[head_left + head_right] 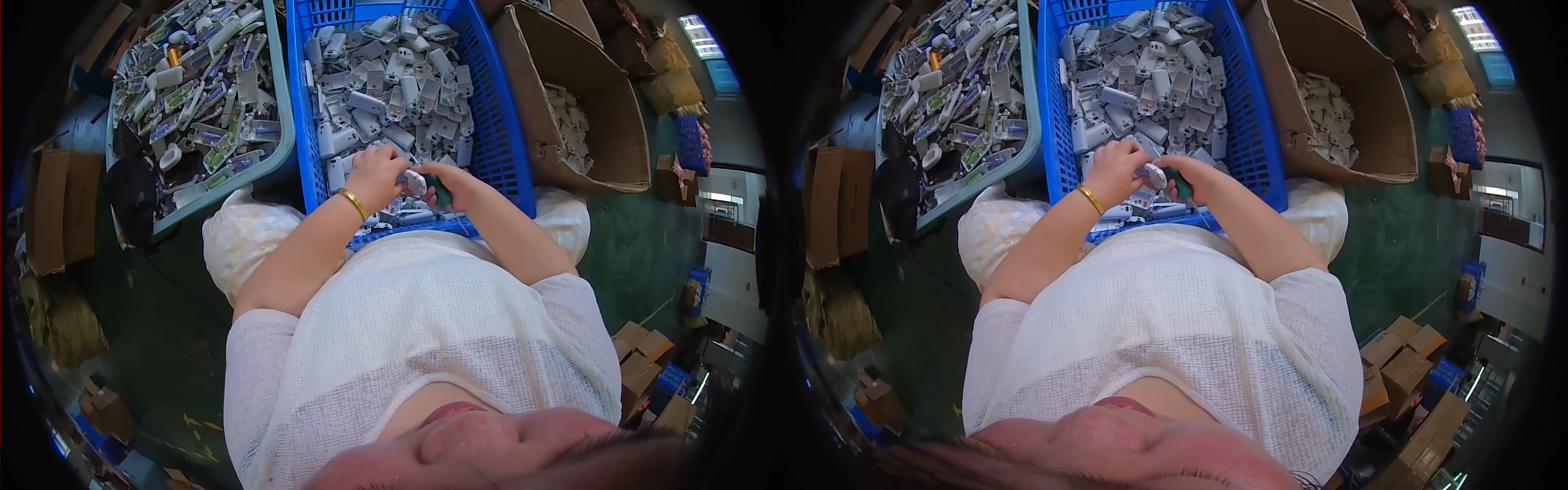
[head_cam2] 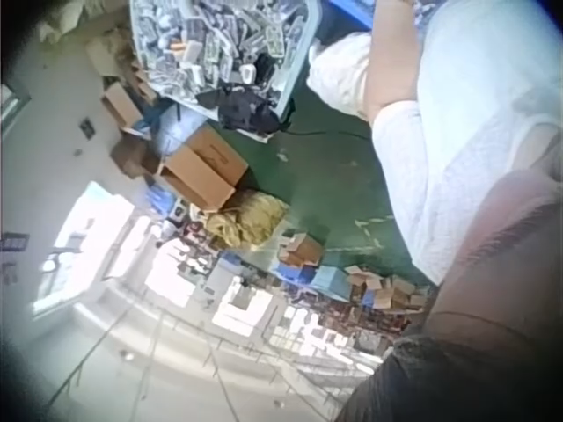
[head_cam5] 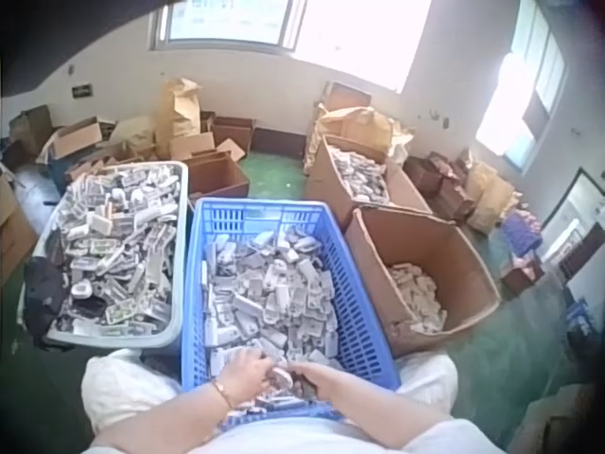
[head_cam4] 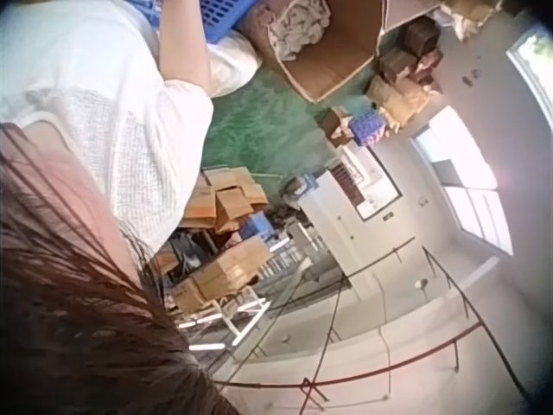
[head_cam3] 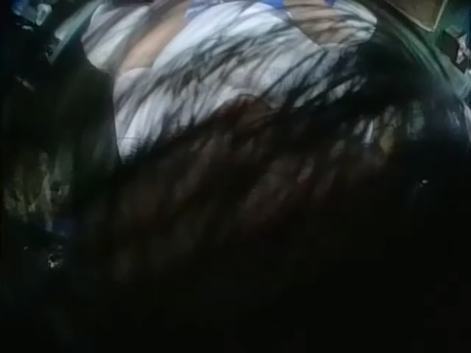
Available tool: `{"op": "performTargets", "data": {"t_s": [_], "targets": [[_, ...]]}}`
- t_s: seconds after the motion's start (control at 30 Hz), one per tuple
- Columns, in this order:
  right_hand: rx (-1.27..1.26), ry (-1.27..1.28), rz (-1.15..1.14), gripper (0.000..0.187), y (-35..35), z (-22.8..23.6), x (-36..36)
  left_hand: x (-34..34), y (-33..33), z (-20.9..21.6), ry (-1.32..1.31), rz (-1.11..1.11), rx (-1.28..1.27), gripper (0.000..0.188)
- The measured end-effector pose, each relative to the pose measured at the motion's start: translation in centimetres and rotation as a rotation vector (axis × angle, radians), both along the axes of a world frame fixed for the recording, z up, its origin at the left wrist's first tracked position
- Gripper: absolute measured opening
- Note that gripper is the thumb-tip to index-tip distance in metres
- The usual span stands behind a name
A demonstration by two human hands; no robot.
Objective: The person sorts plastic components by hand, moving them from a cardboard box into a blue bin.
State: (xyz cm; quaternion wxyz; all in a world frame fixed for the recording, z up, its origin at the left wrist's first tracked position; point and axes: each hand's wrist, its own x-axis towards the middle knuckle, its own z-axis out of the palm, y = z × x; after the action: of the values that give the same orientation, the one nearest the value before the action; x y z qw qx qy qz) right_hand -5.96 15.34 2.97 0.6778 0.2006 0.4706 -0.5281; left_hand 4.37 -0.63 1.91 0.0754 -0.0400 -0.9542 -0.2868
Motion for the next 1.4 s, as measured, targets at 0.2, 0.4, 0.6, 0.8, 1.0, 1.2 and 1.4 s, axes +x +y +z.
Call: {"op": "performTargets", "data": {"t_s": [0.2, 0.4, 0.6, 0.8, 1.0, 1.2, 1.4], "targets": [[-0.007, 0.250, -0.170, 0.025, -0.1, 1.7, 1.0, -0.9, -0.9, -2.6, -0.102, 0.084, 0.394, 0.021], [0.002, 1.789, 0.534, 0.031, -0.6, 1.3, 3.6, -1.6, -1.4, -3.3, -0.212, 0.509, 0.846, 0.030], [0.078, 1.723, 0.522, 0.031, -1.1, 2.0, 3.7, -1.5, -0.9, -1.2, -0.363, 0.491, 1.301, 0.026], [0.046, 1.685, 0.600, 0.030, -1.3, 2.5, 4.0, -1.1, -0.9, -1.1, -0.336, 0.461, 1.240, 0.020], [0.040, 1.670, 0.600, 0.031, -1.3, 1.9, 3.9, -1.1, -1.2, -2.2, -0.438, 0.409, 1.304, 0.016], [0.125, 1.682, 0.630, 0.031, -1.9, 1.8, 4.9, -1.3, -1.3, -3.0, -0.458, 0.456, 1.299, 0.016], [0.165, 1.656, 0.551, 0.033, -2.7, 1.4, 4.7, -1.3, -0.8, -2.0, -0.419, 0.523, 1.331, 0.016]]}}
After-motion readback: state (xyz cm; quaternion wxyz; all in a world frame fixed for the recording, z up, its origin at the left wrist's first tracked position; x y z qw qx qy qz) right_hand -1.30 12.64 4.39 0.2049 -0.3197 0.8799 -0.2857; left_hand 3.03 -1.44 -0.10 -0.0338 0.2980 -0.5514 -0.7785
